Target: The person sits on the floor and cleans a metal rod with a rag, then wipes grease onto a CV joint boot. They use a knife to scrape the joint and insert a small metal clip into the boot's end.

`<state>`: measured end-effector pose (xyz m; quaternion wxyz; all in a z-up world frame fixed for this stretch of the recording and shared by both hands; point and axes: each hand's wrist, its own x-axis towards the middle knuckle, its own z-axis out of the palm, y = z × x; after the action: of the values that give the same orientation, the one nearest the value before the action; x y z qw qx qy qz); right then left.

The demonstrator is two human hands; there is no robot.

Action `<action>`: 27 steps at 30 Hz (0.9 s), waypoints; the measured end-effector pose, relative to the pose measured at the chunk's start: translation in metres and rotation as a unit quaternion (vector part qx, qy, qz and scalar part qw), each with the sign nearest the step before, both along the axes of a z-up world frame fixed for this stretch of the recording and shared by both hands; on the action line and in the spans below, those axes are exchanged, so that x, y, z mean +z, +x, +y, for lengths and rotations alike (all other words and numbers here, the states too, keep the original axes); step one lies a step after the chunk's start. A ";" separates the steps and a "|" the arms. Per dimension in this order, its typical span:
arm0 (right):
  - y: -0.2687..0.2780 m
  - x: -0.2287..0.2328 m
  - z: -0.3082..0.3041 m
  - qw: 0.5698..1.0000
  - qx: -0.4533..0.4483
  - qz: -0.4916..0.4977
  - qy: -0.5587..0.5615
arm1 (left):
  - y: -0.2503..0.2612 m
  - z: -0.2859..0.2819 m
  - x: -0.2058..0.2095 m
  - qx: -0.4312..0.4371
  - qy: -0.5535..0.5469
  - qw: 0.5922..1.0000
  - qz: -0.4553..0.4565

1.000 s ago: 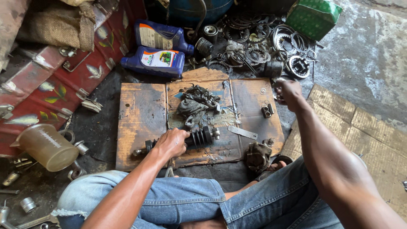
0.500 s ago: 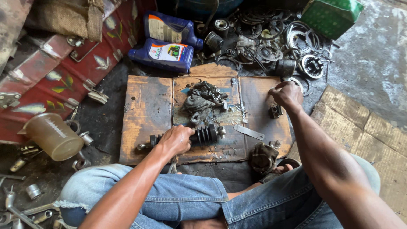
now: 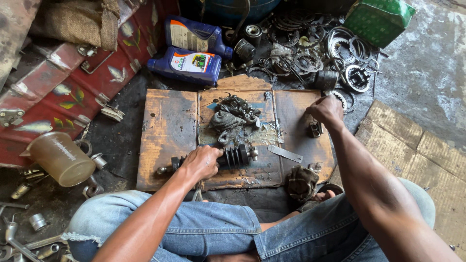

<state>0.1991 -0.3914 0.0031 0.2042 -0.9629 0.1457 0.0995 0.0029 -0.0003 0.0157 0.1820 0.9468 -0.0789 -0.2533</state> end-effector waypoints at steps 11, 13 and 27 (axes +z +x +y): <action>-0.044 0.055 0.046 0.989 0.120 0.035 0.082 | 0.003 0.001 0.010 0.035 -0.011 0.998 0.046; -0.065 0.066 0.064 0.964 0.248 0.038 0.086 | 0.002 0.001 0.011 0.038 -0.014 0.998 0.045; -0.167 0.037 0.137 0.943 0.326 0.018 0.067 | -0.003 0.004 0.017 0.021 -0.011 1.000 0.007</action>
<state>0.0317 -0.2547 0.0400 0.2222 -0.9399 -0.1795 0.1873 -0.0001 0.0038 0.0326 0.1986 0.9445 -0.0603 -0.2546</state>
